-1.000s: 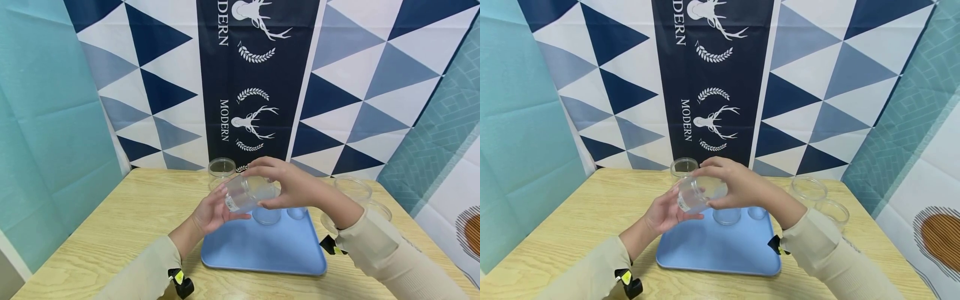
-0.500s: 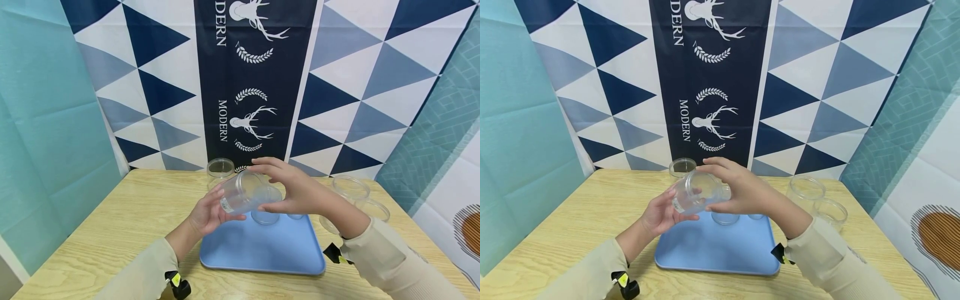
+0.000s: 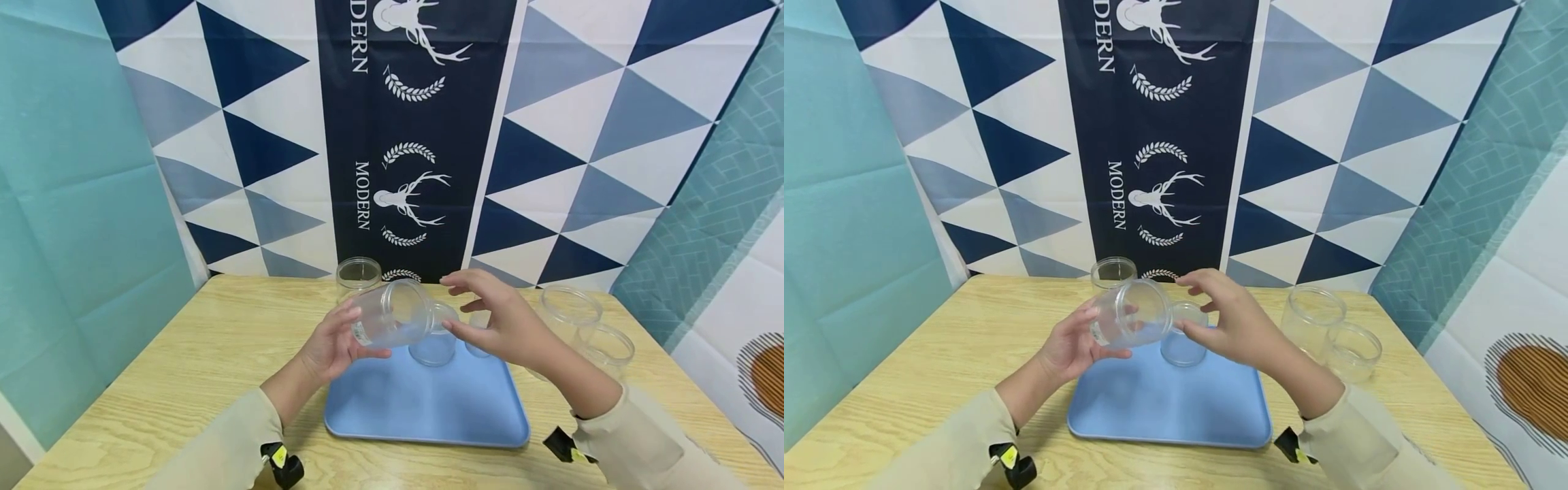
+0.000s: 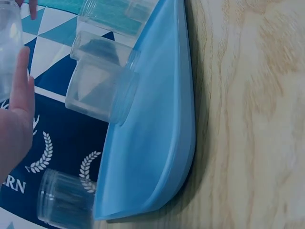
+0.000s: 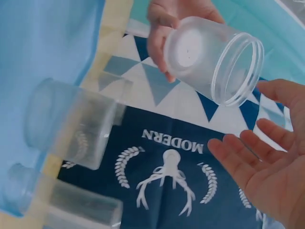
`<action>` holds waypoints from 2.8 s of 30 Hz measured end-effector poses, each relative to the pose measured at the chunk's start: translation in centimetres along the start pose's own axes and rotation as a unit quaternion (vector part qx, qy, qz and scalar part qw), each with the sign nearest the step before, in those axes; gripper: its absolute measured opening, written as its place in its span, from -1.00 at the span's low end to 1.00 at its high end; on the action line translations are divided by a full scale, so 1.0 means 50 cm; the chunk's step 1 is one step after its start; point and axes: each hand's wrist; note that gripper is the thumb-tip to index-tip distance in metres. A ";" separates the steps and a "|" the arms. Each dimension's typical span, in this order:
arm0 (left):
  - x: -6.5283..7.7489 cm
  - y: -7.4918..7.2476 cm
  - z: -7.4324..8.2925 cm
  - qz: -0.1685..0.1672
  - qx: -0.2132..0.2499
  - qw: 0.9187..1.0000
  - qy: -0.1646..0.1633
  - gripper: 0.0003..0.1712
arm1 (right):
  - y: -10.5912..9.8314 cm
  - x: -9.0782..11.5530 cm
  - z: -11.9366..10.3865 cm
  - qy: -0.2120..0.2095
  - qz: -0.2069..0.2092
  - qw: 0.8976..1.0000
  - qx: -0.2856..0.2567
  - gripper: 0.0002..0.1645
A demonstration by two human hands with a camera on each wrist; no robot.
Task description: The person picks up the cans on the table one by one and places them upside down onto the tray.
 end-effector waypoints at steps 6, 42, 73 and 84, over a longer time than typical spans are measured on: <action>-0.002 0.004 0.014 0.004 -0.089 0.996 -0.008 -0.37 | 0.007 0.028 0.017 0.073 -0.002 0.997 0.002 -0.43; -0.013 0.123 0.026 0.025 -0.511 0.857 -0.052 -0.24 | 0.050 0.179 0.157 0.424 -0.088 0.883 -0.182 -0.52; -0.092 0.210 -0.068 -0.147 -0.793 0.581 -0.112 -0.18 | 0.082 0.206 0.190 0.430 -0.091 0.856 -0.273 -0.39; -0.131 0.249 -0.110 -0.180 -0.843 0.479 -0.164 -0.23 | 0.080 0.208 0.188 0.424 -0.091 0.856 -0.282 -0.41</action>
Point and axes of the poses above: each hand's wrist, its own x-axis away from the middle knuckle, its own y-axis out of the palm, z = x × y, and after that the axes turned 12 degrees about -z, right-handed
